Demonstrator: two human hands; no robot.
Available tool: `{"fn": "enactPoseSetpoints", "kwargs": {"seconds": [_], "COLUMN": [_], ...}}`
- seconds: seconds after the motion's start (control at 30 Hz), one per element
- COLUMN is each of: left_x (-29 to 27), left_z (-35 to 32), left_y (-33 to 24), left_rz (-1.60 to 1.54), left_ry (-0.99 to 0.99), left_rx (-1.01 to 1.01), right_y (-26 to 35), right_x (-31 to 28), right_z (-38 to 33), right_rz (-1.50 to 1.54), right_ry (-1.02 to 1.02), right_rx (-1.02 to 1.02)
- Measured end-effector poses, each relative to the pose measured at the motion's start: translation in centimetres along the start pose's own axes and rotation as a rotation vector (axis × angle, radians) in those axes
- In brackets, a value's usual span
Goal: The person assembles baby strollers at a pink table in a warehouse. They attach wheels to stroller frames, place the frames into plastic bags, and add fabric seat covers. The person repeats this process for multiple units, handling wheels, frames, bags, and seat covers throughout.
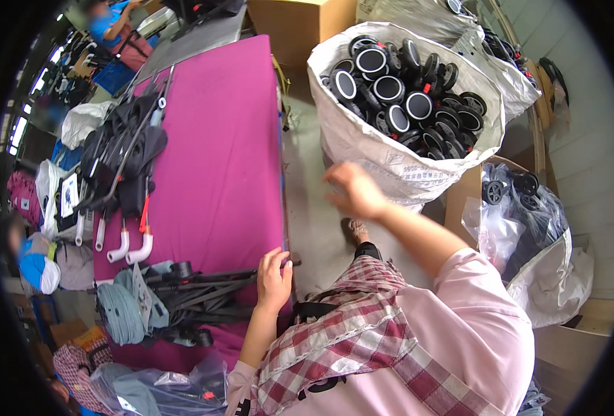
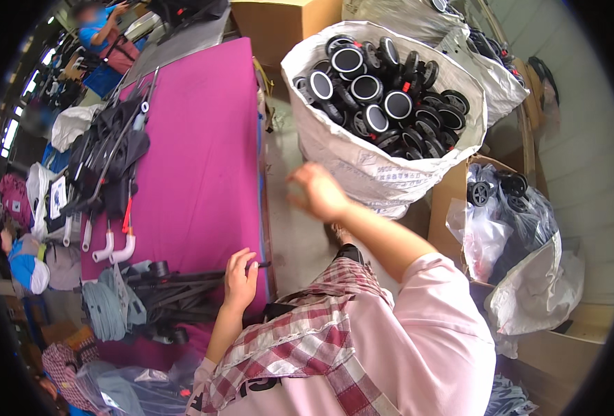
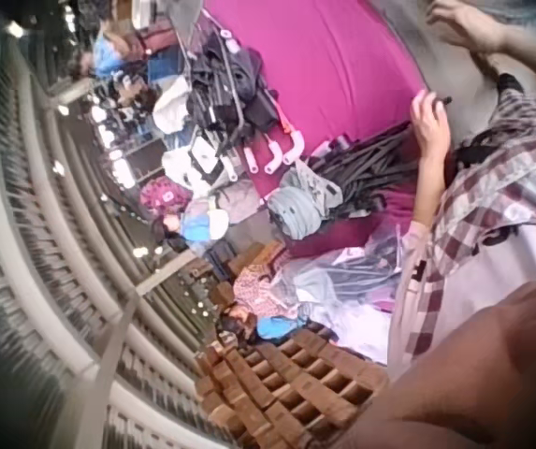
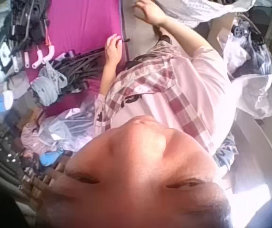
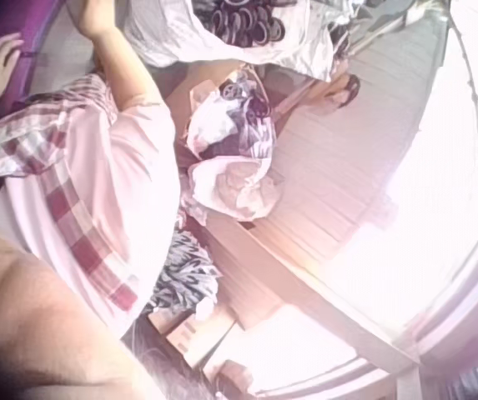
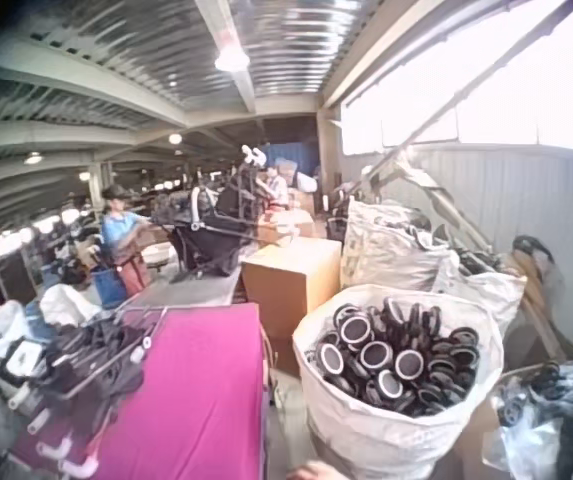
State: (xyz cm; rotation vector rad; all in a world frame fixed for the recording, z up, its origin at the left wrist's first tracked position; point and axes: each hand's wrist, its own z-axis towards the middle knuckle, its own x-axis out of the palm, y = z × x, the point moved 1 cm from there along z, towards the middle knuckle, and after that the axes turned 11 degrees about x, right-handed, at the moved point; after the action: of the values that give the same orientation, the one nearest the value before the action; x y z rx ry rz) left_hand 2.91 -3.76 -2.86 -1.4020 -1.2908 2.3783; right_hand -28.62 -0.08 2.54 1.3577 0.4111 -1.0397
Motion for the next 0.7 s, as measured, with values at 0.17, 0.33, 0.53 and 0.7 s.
{"fn": "enactPoseSetpoints", "kwargs": {"seconds": [0.17, 0.33, 0.53, 0.7], "left_x": [9.6, 14.2, 14.9, 17.2], "left_z": [6.4, 10.2, 11.0, 11.3], "left_y": [0.6, -0.1, 0.7, 1.2], "left_rz": [0.138, 0.066, 0.041, -0.025], "left_ry": [0.285, 0.5, 0.48, 0.414], "left_rx": [-0.155, -0.35, -0.549, -0.578], "right_y": [-20.4, -36.4, -42.0, -43.0], "right_x": [-13.4, -18.9, -13.0, -14.9], "right_z": [5.4, 3.9, 2.0, 1.8], "right_rz": [-0.257, -0.67, -0.76, -0.699], "right_ry": [-0.306, -0.011, 0.434, 0.414], "right_rx": [0.331, 0.978, 1.023, 0.937]}}
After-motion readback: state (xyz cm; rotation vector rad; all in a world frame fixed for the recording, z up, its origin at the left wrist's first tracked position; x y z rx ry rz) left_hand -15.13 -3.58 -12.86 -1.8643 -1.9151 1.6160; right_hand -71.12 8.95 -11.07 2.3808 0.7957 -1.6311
